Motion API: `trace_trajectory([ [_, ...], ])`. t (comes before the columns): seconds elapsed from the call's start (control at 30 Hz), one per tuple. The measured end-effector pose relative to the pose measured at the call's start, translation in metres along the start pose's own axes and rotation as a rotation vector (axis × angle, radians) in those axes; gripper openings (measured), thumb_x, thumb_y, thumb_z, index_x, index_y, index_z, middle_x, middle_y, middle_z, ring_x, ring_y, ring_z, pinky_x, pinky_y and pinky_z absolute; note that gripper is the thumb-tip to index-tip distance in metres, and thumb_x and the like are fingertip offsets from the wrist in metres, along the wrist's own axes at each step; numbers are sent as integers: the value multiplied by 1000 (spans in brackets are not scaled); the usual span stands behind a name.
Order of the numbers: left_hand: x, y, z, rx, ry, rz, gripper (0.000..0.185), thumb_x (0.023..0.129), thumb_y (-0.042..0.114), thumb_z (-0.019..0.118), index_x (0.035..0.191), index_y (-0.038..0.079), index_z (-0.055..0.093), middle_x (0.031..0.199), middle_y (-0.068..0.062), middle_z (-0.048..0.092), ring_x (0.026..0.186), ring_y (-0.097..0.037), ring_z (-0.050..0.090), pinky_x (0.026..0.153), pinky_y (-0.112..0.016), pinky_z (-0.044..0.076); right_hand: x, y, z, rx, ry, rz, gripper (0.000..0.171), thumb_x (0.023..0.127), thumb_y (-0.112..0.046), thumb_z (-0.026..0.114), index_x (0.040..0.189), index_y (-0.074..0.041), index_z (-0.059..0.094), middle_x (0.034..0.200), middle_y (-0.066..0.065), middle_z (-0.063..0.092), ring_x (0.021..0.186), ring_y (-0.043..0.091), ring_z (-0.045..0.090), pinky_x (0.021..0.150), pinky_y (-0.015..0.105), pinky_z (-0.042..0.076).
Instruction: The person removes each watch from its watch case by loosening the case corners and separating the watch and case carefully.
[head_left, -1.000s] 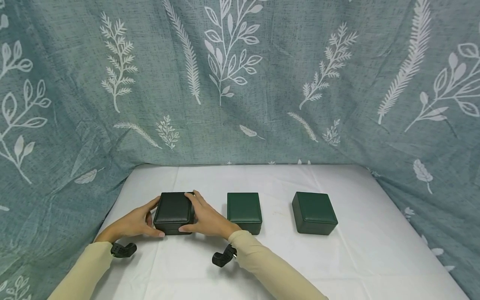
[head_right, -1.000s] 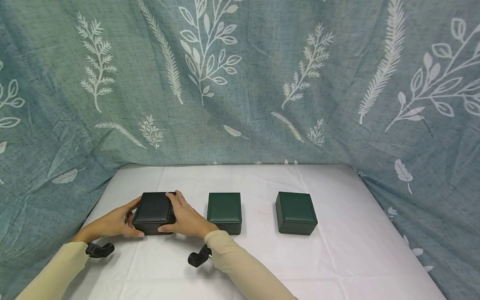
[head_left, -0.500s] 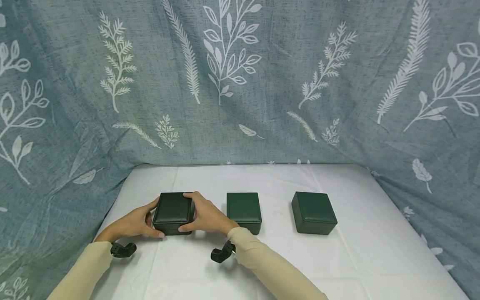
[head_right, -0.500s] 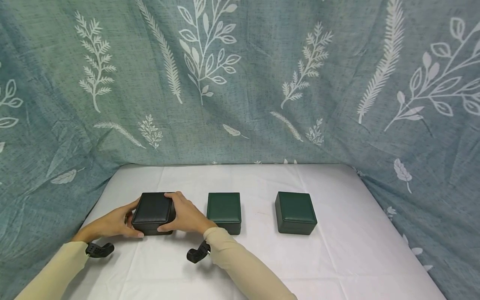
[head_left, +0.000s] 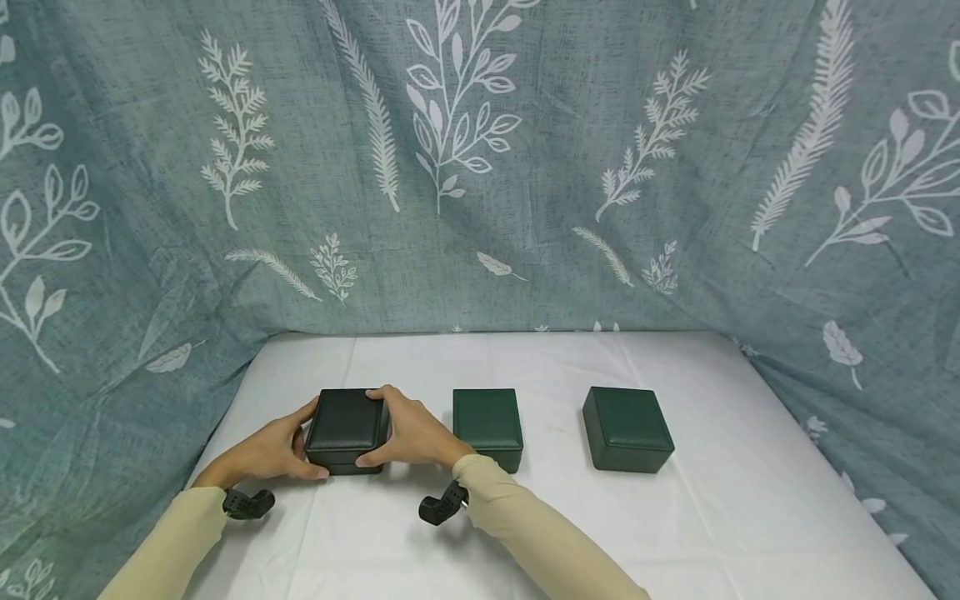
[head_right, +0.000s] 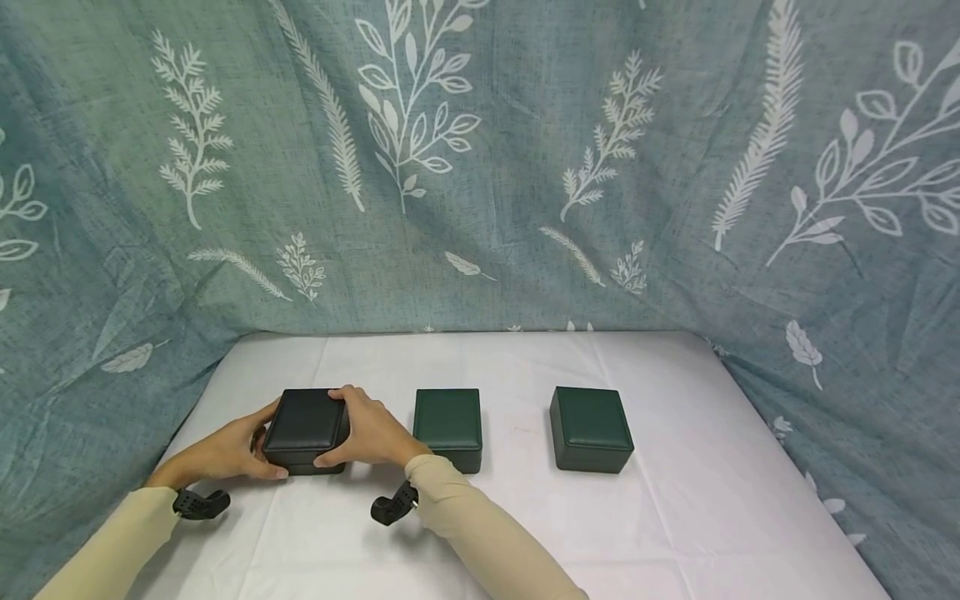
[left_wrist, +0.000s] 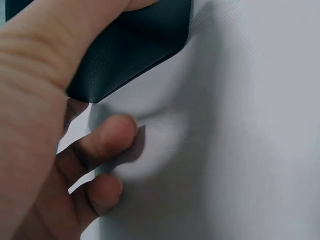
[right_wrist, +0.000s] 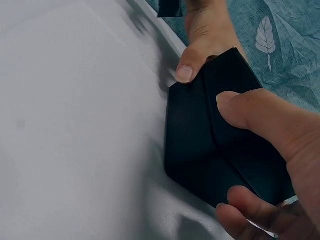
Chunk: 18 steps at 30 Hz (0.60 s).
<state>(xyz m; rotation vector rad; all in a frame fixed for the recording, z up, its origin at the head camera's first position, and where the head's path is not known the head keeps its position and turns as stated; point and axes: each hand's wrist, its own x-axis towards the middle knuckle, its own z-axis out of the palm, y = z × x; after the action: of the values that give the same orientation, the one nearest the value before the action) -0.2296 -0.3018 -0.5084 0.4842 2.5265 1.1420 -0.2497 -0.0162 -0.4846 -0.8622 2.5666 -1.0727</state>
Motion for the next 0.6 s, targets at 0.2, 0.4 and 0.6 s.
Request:
trace_trajectory([
  [0.2, 0, 0, 1, 20, 22, 35, 128, 72, 32, 96, 167, 12, 11, 65, -1, 50, 57, -14, 46, 54, -29, 41, 3, 1, -3, 14, 0, -6, 100, 72, -47, 94, 154, -25, 41, 140, 1, 60, 128, 21, 57, 101, 35, 47],
  [0.4, 3, -3, 2, 40, 35, 53, 129, 71, 36, 96, 166, 10, 12, 64, 3, 49, 57, -12, 45, 54, -29, 41, 3, 2, -6, 62, 2, 31, 100, 69, -50, 95, 151, -31, 43, 139, 4, 61, 128, 23, 57, 101, 39, 48],
  [0.6, 2, -4, 0, 57, 34, 51, 130, 72, 38, 96, 166, 10, 12, 64, 3, 50, 57, -11, 45, 55, -29, 42, 5, 3, -6, 123, 5, 64, 98, 66, -52, 96, 149, -38, 45, 146, 3, 56, 131, 20, 55, 102, 40, 47],
])
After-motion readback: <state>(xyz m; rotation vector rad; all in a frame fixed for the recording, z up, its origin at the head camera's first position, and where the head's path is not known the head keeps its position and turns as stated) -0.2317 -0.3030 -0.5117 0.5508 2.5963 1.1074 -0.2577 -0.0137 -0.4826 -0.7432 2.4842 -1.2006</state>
